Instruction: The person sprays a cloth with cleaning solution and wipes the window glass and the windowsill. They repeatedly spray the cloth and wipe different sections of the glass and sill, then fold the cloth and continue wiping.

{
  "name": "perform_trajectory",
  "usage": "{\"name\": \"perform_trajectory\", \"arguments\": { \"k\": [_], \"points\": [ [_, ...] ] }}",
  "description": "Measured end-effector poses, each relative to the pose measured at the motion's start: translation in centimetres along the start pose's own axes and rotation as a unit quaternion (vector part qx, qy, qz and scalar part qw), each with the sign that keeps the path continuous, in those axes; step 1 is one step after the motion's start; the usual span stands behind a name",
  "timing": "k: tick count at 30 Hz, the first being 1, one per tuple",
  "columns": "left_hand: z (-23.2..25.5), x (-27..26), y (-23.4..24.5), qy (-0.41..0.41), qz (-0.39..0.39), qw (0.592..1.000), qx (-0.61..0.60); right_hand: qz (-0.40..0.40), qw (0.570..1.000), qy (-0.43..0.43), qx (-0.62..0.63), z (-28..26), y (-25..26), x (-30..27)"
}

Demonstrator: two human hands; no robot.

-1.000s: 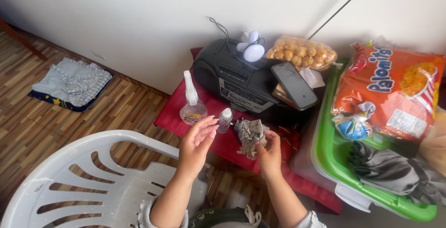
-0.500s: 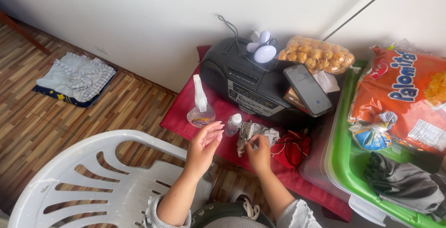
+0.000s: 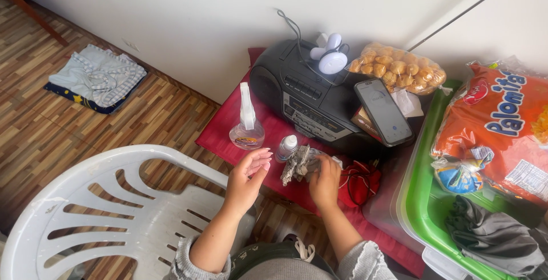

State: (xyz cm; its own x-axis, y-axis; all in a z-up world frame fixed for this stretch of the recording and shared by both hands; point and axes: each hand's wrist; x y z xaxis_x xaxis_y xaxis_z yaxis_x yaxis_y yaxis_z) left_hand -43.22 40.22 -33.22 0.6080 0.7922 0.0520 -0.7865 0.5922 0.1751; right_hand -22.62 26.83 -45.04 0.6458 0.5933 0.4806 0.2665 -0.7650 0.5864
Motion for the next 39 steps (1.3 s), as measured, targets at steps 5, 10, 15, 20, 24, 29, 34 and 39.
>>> {"name": "perform_trajectory", "arguments": {
  "k": [5, 10, 15, 20, 24, 29, 34, 39],
  "points": [
    [0.1, -0.5, 0.0, 0.0, 0.002, 1.0, 0.002, -0.161, 0.973, -0.08, -0.147, 1.0, 0.6, -0.3],
    [0.3, -1.1, 0.0, 0.0, 0.005, 1.0, 0.013, -0.119, 0.939, 0.12, -0.301, 5.4, -0.9, -0.6],
    [1.4, -1.1, 0.2, 0.003, -0.014, 0.999, 0.031, -0.079, 0.953, 0.109, -0.271, 4.1, 0.4, 2.0],
    [1.2, -1.6, -0.4, 0.006, -0.017, 0.999, 0.037, 0.005, 0.98, 0.036, -0.194, 6.0, 2.0, 4.6],
    [0.4, -1.6, -1.5, 0.013, -0.04, 0.999, 0.025, 0.054, 0.992, -0.016, -0.11, 3.0, 4.6, 6.2],
    [0.7, -1.9, -3.3, 0.015, -0.052, 0.998, 0.022, 0.091, 0.994, -0.054, 0.031, -2.5, 9.0, 7.0],
    [3.8, -1.7, -4.7, -0.021, -0.06, 0.998, 0.016, 0.141, 0.981, -0.061, 0.117, -5.7, 13.1, 7.8],
    [9.2, -1.7, -5.1, -0.108, -0.046, 0.993, -0.006, 0.2, 0.896, -0.096, 0.384, -9.8, 15.5, 8.2]
  ]
}}
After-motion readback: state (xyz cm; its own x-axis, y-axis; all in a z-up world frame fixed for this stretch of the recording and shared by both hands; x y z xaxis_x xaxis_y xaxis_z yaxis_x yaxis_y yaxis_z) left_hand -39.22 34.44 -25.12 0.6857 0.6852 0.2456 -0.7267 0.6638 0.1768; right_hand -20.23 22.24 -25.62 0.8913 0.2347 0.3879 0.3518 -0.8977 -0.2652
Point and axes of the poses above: each hand's wrist, its own x-axis towards the middle knuckle, its own y-axis out of the back of the hand, z = x × y, and after that the axes turned 13 degrees about x, right-handed
